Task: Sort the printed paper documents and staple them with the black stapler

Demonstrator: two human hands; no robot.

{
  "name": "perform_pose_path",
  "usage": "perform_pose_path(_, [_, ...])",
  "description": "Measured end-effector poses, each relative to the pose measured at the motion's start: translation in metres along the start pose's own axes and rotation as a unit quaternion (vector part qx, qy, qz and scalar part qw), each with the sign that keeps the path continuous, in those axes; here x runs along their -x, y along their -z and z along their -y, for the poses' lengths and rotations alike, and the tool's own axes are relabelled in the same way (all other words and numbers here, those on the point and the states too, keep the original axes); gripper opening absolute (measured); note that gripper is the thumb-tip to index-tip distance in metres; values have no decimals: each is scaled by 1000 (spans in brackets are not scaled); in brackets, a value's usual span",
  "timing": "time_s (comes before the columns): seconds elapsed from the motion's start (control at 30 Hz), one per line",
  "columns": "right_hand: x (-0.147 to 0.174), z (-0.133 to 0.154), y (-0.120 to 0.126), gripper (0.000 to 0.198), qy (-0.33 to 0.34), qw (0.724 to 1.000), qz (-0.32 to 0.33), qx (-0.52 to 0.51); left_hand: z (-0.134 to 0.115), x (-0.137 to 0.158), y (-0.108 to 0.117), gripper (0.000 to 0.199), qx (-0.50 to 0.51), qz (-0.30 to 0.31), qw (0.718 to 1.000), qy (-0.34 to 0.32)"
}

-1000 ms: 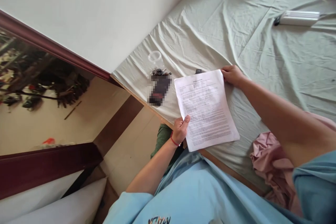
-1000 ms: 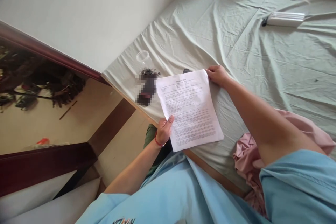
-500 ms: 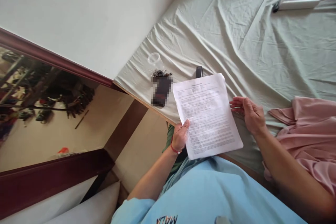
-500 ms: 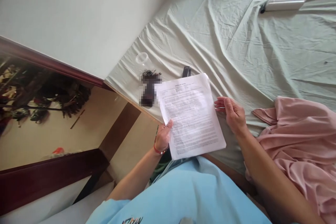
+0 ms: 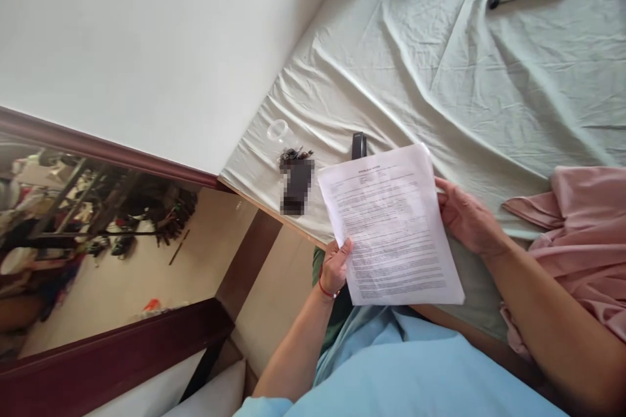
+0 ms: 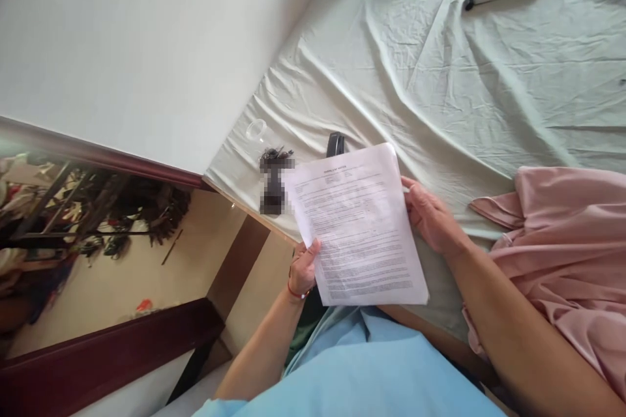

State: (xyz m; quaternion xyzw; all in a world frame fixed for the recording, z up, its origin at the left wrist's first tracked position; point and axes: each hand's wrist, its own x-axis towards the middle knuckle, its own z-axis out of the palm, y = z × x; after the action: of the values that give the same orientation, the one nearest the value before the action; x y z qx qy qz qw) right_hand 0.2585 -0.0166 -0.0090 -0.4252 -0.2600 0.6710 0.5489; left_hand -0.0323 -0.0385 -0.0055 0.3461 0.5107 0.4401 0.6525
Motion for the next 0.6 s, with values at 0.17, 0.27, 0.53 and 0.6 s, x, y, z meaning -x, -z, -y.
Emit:
perform_pose_path(0.17, [3, -1, 2, 49, -67, 997, 16, 23, 6, -3, -11, 52, -52, 14, 998, -17])
perform_pose_path(0.27, [4, -3, 4, 41, -10, 995, -2, 104, 5, -6, -17, 55, -50, -3, 998, -22])
perform_pose_path(0.53, [2, -9, 3, 31, 57, 979, -2, 195, 16, -8, -12, 53, -92, -60, 990, -91])
perform_pose_path(0.6, [1, -10, 2, 29, 61, 976, -12, 210, 20, -8, -11, 57, -97, -98, 984, -112])
